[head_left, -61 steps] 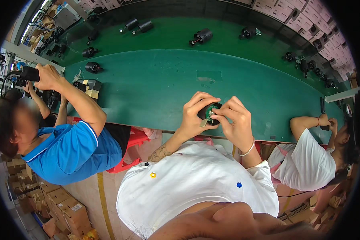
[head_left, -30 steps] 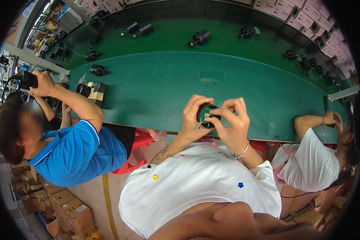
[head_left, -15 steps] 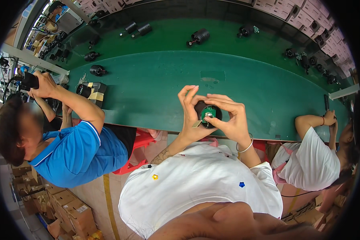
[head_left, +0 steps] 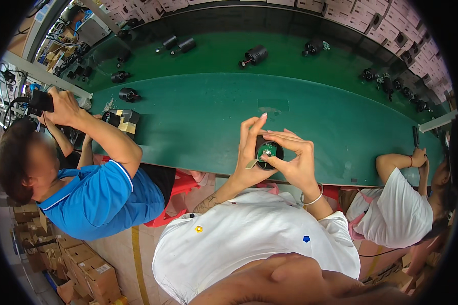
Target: Assembling electronic components by inserting circuit boards into cylindrical housings.
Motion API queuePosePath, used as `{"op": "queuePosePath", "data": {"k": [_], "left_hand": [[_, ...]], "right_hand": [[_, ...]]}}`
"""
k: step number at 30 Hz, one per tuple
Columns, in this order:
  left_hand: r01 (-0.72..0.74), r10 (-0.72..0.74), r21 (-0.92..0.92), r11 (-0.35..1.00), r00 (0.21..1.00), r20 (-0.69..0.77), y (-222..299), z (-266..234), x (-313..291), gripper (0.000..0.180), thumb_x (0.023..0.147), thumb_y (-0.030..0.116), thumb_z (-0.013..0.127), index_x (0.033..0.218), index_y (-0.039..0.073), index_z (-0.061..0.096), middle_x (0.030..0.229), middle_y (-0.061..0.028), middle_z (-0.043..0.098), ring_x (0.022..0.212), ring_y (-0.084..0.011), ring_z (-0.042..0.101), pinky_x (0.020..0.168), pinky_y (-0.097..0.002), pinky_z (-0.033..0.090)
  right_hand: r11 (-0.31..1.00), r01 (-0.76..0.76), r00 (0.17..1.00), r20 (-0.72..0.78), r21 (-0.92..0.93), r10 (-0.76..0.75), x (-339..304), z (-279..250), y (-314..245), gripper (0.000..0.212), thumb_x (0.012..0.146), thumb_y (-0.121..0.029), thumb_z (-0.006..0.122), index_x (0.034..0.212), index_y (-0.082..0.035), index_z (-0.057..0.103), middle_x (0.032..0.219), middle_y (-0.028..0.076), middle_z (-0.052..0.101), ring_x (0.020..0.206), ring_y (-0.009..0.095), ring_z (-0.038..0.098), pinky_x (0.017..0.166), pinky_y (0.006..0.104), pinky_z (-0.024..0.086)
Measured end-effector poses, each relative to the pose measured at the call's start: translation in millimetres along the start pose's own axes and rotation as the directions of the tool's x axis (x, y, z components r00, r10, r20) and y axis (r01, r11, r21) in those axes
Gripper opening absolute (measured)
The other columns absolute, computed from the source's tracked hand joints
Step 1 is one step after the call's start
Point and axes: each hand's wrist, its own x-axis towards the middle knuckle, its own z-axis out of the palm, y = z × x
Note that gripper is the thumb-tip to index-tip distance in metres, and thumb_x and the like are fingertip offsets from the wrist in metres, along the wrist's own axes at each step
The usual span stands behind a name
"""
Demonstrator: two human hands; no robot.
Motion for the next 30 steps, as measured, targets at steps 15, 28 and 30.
{"op": "queuePosePath", "data": {"k": [15, 28, 30], "left_hand": [[0.118, -0.133, -0.12, 0.986, 0.983, -0.123, -13.1, 7.3, -3.2, 0.086, 0.06, 0.003, 0.08, 0.14, 0.002, 0.047, 0.119, -0.0173, 0.062, 0.095, -0.0241, 0.063, 0.078, -0.0326, 0.052], [0.349, -0.351, 0.032, 0.936, 0.928, 0.129, -6.5, 14.8, -7.1, 0.064, 0.061, 0.004, 0.079, 0.121, 0.002, 0.056, 0.114, -0.0175, 0.061, 0.091, -0.0287, 0.061, 0.079, -0.0366, 0.05], [0.287, -0.288, 0.02, 0.958, 0.956, 0.054, -6.7, 18.0, -7.0, 0.064, 0.062, 0.005, 0.08, 0.121, 0.001, 0.056, 0.112, -0.0166, 0.061, 0.09, -0.0288, 0.06, 0.079, -0.0377, 0.05]], "right_hand": [[0.994, 0.099, 0.991, -0.094, 0.035, -0.095, 10.7, -2.7, 8.7, 0.041, 0.064, -0.008, 0.081, 0.104, -0.007, 0.076, 0.11, 0.009, 0.07, 0.099, 0.021, 0.062, 0.091, 0.0365, 0.048], [0.939, 0.305, 0.928, -0.172, -0.159, -0.33, -8.6, -2.1, 29.7, 0.027, 0.065, 0.006, 0.079, 0.091, -0.003, 0.076, 0.092, 0.009, 0.074, 0.074, 0.017, 0.066, 0.063, 0.0248, 0.053], [0.956, 0.232, 0.942, -0.204, -0.181, -0.268, -9.7, -4.9, 27.9, 0.023, 0.065, 0.007, 0.079, 0.086, -0.003, 0.076, 0.09, 0.01, 0.074, 0.07, 0.016, 0.066, 0.062, 0.0242, 0.053]]}}
